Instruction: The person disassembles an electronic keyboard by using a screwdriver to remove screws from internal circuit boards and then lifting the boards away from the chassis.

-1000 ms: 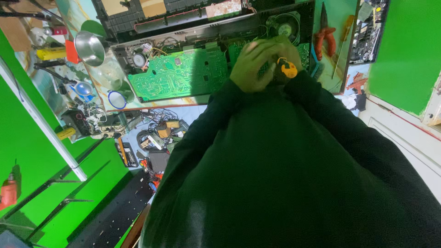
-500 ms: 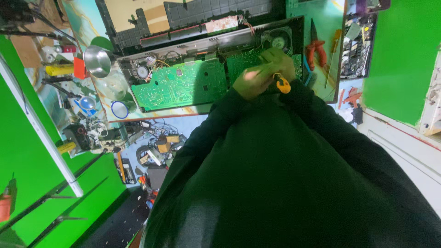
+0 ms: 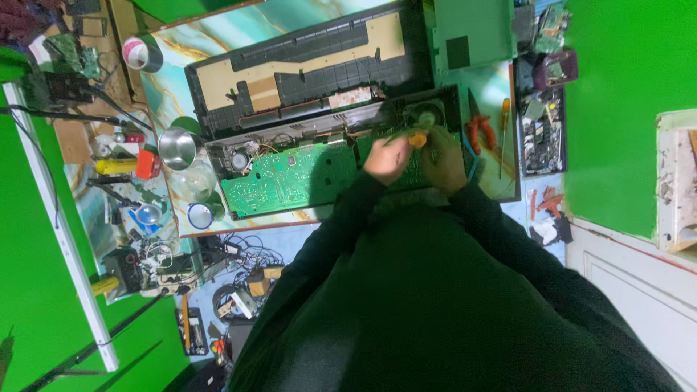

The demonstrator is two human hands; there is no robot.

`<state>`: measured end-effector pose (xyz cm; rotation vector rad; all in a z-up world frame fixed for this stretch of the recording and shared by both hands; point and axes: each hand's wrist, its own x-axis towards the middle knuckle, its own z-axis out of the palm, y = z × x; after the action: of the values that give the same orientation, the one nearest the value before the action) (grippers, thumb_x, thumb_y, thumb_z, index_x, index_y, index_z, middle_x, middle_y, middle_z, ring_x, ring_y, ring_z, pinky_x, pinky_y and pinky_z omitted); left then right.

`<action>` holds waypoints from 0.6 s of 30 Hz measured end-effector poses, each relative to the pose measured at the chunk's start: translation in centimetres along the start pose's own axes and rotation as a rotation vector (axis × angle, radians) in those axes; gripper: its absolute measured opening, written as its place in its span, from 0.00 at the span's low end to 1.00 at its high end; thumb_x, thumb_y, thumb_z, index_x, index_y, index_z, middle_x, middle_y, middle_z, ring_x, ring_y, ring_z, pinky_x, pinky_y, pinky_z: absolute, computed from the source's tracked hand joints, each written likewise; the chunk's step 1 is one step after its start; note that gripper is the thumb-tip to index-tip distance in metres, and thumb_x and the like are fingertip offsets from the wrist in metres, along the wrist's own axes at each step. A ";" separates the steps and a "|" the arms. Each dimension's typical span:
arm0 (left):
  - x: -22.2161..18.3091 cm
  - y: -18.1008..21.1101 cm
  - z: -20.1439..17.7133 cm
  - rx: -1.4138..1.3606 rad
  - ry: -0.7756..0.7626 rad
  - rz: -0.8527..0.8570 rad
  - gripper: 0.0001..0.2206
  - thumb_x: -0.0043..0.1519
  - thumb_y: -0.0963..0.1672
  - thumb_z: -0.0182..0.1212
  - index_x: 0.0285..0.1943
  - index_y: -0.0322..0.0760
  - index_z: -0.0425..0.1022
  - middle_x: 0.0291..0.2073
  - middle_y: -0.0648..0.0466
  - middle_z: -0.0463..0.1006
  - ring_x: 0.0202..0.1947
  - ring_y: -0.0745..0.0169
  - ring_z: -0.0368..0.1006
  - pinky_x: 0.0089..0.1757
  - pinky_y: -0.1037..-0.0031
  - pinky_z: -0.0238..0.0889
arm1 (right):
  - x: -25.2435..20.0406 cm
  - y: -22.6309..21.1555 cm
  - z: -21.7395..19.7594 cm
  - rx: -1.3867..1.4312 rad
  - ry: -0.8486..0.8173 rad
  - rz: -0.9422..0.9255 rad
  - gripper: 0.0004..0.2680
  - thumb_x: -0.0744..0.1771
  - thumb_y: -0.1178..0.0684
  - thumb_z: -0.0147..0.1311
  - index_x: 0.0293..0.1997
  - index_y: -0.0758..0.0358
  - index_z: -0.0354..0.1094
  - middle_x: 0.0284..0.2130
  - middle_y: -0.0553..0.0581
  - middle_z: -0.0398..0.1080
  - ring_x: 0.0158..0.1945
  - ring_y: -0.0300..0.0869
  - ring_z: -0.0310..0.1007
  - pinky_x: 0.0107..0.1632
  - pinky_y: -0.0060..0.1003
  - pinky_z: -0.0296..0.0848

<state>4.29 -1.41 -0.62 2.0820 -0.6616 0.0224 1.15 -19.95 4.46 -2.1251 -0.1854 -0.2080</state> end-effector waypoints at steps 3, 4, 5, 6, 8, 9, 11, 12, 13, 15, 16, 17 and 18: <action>-0.3 -0.3 0.0 0.028 -0.024 0.004 0.06 0.64 0.39 0.54 0.33 0.37 0.67 0.24 0.48 0.71 0.27 0.45 0.73 0.41 0.57 0.68 | 0.8 -5.4 -2.7 0.183 0.100 0.001 0.12 0.71 0.60 0.50 0.63 0.67 0.65 0.54 0.66 0.73 0.57 0.55 0.75 0.59 0.45 0.72; 0.0 -0.2 -0.1 0.034 0.026 0.010 0.04 0.64 0.39 0.54 0.36 0.36 0.70 0.24 0.48 0.72 0.26 0.46 0.73 0.42 0.56 0.69 | 1.4 -6.7 -3.5 0.168 0.092 -0.054 0.13 0.70 0.61 0.50 0.63 0.68 0.64 0.54 0.66 0.72 0.57 0.56 0.74 0.59 0.46 0.72; 0.0 -0.1 -0.3 0.038 0.071 0.013 0.03 0.65 0.39 0.53 0.39 0.36 0.72 0.23 0.48 0.72 0.26 0.46 0.73 0.42 0.55 0.69 | 1.6 -7.9 -4.1 0.152 0.086 -0.103 0.14 0.70 0.61 0.51 0.64 0.68 0.64 0.54 0.67 0.71 0.57 0.56 0.73 0.60 0.47 0.71; 0.0 0.1 -0.5 0.041 0.116 0.017 0.04 0.65 0.39 0.53 0.42 0.35 0.74 0.23 0.48 0.73 0.25 0.46 0.73 0.43 0.55 0.70 | 1.8 -8.9 -4.3 0.137 0.080 -0.151 0.14 0.70 0.61 0.51 0.64 0.69 0.63 0.54 0.68 0.70 0.57 0.57 0.72 0.60 0.48 0.70; 0.2 0.1 -1.2 -0.015 0.019 -0.103 0.06 0.65 0.40 0.53 0.44 0.36 0.76 0.24 0.45 0.74 0.24 0.44 0.74 0.38 0.57 0.70 | 2.1 -10.4 -4.5 0.041 0.054 -0.201 0.16 0.67 0.60 0.54 0.63 0.69 0.65 0.53 0.68 0.71 0.57 0.60 0.72 0.60 0.49 0.70; 0.3 0.0 -1.3 -0.045 -0.027 -0.164 0.07 0.64 0.40 0.53 0.45 0.36 0.77 0.24 0.44 0.75 0.24 0.43 0.74 0.35 0.57 0.69 | 2.3 -10.8 -4.5 -0.009 0.038 -0.228 0.17 0.66 0.60 0.56 0.62 0.69 0.65 0.53 0.69 0.71 0.57 0.61 0.71 0.59 0.50 0.69; 0.4 -0.2 -1.2 -0.052 -0.043 -0.098 0.04 0.64 0.40 0.53 0.42 0.36 0.74 0.28 0.45 0.77 0.30 0.42 0.75 0.39 0.57 0.70 | 2.6 -11.4 -4.2 0.068 0.044 -0.200 0.14 0.67 0.60 0.55 0.60 0.67 0.68 0.52 0.66 0.74 0.55 0.58 0.75 0.59 0.48 0.71; 0.3 -0.3 -1.3 -0.053 -0.053 -0.066 0.03 0.63 0.39 0.53 0.40 0.36 0.73 0.31 0.45 0.78 0.33 0.41 0.76 0.41 0.57 0.70 | 2.8 -11.6 -3.9 0.109 0.048 -0.184 0.12 0.68 0.60 0.55 0.59 0.66 0.69 0.51 0.64 0.75 0.55 0.56 0.76 0.59 0.47 0.72; 0.4 -0.5 -1.4 -0.067 -0.036 -0.036 0.05 0.63 0.39 0.52 0.43 0.35 0.74 0.33 0.44 0.78 0.34 0.40 0.76 0.41 0.56 0.69 | 3.0 -11.7 -3.7 0.120 0.056 -0.173 0.12 0.68 0.60 0.55 0.58 0.66 0.70 0.50 0.64 0.76 0.53 0.55 0.77 0.57 0.46 0.73; 0.1 -0.3 -1.4 -0.098 -0.005 0.024 0.11 0.62 0.39 0.51 0.49 0.35 0.77 0.36 0.42 0.79 0.36 0.38 0.75 0.41 0.54 0.69 | 3.1 -11.6 -3.2 0.140 0.072 -0.147 0.11 0.67 0.60 0.56 0.56 0.67 0.72 0.47 0.63 0.77 0.51 0.55 0.78 0.54 0.44 0.75; 0.2 -0.2 -1.4 -0.067 -0.005 0.030 0.09 0.63 0.39 0.52 0.47 0.36 0.77 0.36 0.44 0.80 0.37 0.39 0.76 0.42 0.54 0.68 | 3.3 -11.4 -3.0 0.155 0.077 -0.149 0.10 0.67 0.61 0.56 0.55 0.66 0.72 0.47 0.63 0.77 0.50 0.54 0.79 0.53 0.43 0.76; 0.2 -0.2 -1.4 -0.036 -0.004 0.034 0.07 0.64 0.40 0.52 0.46 0.37 0.76 0.36 0.45 0.80 0.39 0.40 0.76 0.44 0.54 0.68 | 3.4 -11.2 -2.8 0.171 0.080 -0.150 0.10 0.67 0.61 0.55 0.54 0.66 0.73 0.47 0.63 0.77 0.49 0.53 0.80 0.52 0.42 0.77; 0.4 -0.1 -1.5 -0.005 -0.004 0.037 0.05 0.65 0.40 0.53 0.44 0.38 0.76 0.36 0.47 0.80 0.41 0.40 0.76 0.45 0.54 0.68 | 3.5 -11.0 -2.6 0.186 0.083 -0.151 0.09 0.68 0.62 0.55 0.53 0.65 0.74 0.47 0.63 0.78 0.48 0.53 0.81 0.51 0.41 0.78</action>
<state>5.03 -0.37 0.21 2.0654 -0.7017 0.0375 2.00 -16.12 15.59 -1.9152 -0.3046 -0.3535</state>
